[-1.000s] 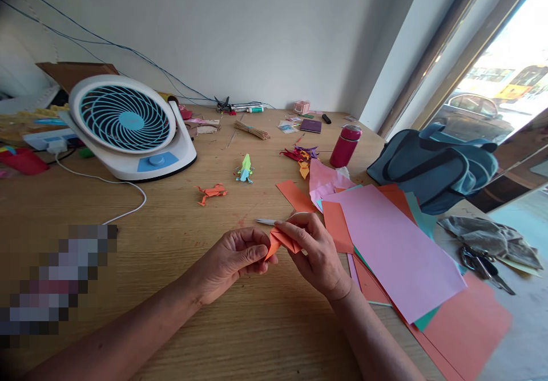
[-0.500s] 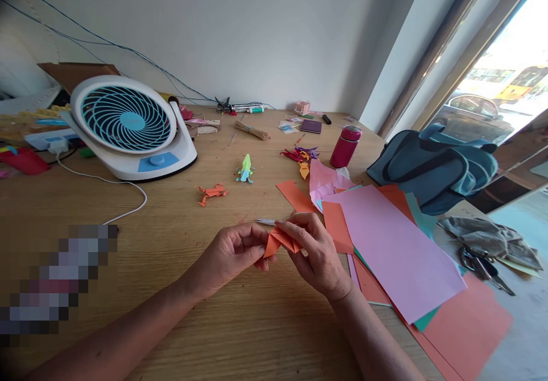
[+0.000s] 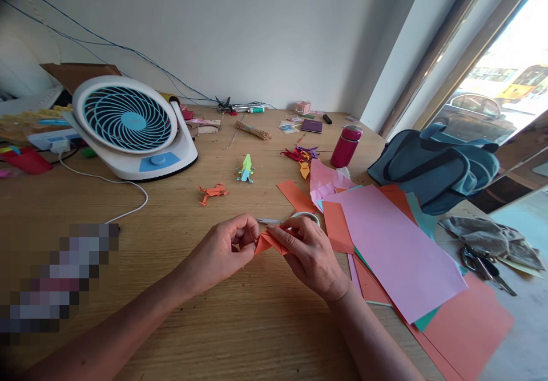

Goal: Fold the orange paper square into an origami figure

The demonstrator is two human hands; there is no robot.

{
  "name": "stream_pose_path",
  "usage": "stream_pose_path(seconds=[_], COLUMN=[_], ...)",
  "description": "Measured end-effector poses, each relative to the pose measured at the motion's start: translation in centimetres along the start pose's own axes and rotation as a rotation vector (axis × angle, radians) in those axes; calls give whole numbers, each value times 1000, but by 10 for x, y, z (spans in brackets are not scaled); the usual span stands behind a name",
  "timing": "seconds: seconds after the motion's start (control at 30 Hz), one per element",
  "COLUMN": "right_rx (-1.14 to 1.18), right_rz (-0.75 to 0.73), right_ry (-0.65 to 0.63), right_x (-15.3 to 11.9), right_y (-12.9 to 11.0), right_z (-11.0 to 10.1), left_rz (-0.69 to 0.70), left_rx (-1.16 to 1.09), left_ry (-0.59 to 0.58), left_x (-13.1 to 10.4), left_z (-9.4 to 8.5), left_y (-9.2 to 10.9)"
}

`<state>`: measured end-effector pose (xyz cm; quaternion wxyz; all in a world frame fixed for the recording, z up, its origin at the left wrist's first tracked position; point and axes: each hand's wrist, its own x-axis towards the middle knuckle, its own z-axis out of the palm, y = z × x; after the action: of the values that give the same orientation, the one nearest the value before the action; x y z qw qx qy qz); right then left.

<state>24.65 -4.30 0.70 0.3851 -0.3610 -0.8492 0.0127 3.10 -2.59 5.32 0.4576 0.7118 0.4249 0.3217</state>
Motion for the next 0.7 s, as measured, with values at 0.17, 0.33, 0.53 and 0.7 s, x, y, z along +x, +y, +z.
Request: stream_pose_path(seconds=[0.17, 0.33, 0.53, 0.7], right_rx=[10, 51, 315, 610], right_rz=[20, 63, 297, 526], right_ry=[0, -1, 39, -78], right_x=[0, -2, -1, 2], right_y=[-2, -4, -7, -12], right_z=[3, 8, 10, 10], left_rz=[63, 72, 211, 404], left_rx=[111, 138, 115, 188], left_ry=[56, 85, -121, -89], left_x=[-1, 1, 3, 8], left_z=[1, 0, -15, -20], left_y=[-5, -9, -3, -9])
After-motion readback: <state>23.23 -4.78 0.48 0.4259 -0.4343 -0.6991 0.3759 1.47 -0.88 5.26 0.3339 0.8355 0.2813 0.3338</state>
